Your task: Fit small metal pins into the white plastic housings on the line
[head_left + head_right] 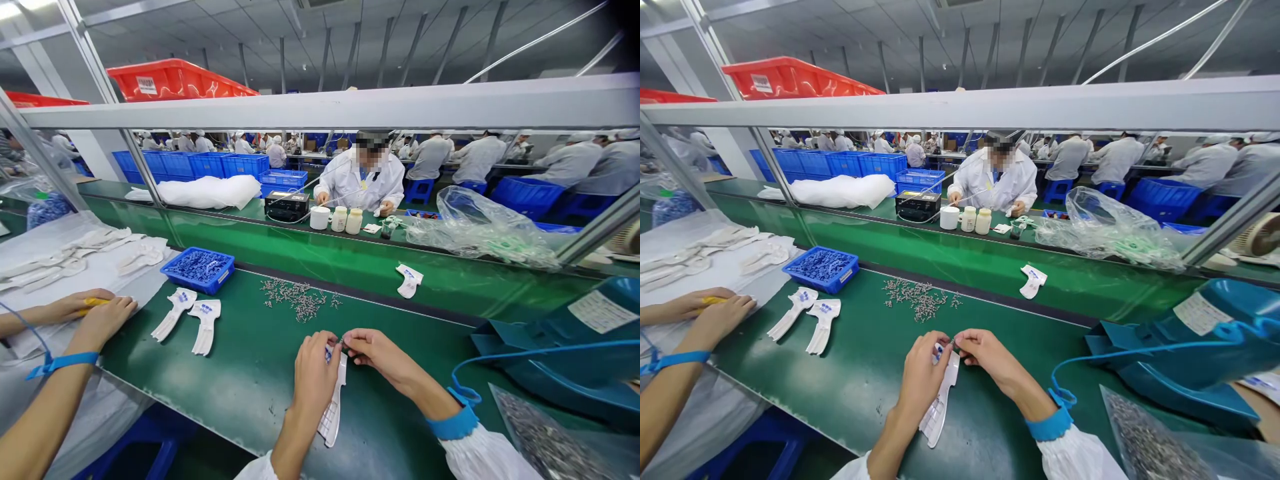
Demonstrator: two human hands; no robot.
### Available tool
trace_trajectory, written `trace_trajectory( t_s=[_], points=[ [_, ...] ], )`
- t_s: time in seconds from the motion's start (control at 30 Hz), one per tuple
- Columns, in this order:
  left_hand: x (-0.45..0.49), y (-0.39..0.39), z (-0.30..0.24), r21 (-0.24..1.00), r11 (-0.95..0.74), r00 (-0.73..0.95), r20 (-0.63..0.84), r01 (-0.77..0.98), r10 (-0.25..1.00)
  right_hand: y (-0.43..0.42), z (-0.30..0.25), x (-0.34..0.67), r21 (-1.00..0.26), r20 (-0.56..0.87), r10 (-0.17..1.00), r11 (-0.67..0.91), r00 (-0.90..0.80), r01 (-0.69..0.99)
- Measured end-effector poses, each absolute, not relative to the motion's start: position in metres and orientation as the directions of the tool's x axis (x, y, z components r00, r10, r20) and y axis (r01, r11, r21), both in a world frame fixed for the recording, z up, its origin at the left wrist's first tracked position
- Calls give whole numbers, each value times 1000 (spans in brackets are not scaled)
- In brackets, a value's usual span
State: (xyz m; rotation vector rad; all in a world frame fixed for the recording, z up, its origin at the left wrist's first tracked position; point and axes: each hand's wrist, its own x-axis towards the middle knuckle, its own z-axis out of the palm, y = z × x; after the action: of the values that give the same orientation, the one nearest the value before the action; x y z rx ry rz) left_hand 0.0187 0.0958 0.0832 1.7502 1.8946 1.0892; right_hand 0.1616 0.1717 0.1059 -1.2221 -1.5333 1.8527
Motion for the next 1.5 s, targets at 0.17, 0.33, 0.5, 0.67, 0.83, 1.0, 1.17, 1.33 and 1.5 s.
trace_trajectory(
  t_s=[0.17, 0.33, 0.5, 0.67, 0.83, 1.0, 1.17, 1.33, 1.5],
  points=[
    [16, 93, 85, 744, -110, -146, 270, 659, 952, 169, 108, 162, -941, -337, 796, -276, -503, 195],
    [17, 93, 85, 815, -109, -197, 264, 569, 944, 163, 103, 158, -964, -249, 838, -168, -485, 204],
    [17, 95, 87, 935, -99, -222, 182, 339, 958, 154, 104, 157, -919, 59, 896, 221, -439, 326],
    [24, 100, 88, 998, -3, -183, -9, -65, 983, 148, 108, 158, -730, 347, 787, 568, -511, 380],
    [25, 101, 102, 907, 165, -39, -195, -388, 980, 148, 119, 162, -645, 418, 695, 680, -585, 348],
    [15, 94, 120, 830, 253, 119, -224, -497, 967, 150, 131, 162, -645, 425, 669, 696, -609, 314],
    [17, 92, 119, 865, 205, 68, -197, -458, 978, 148, 132, 161, -661, 418, 696, 674, -583, 330],
    [16, 91, 112, 975, 40, -190, -83, -218, 978, 141, 134, 159, -753, 264, 826, 499, -498, 429],
    [9, 86, 114, 993, -95, -260, 111, 76, 959, 138, 134, 154, -850, 113, 885, 321, -451, 417]
  ],
)
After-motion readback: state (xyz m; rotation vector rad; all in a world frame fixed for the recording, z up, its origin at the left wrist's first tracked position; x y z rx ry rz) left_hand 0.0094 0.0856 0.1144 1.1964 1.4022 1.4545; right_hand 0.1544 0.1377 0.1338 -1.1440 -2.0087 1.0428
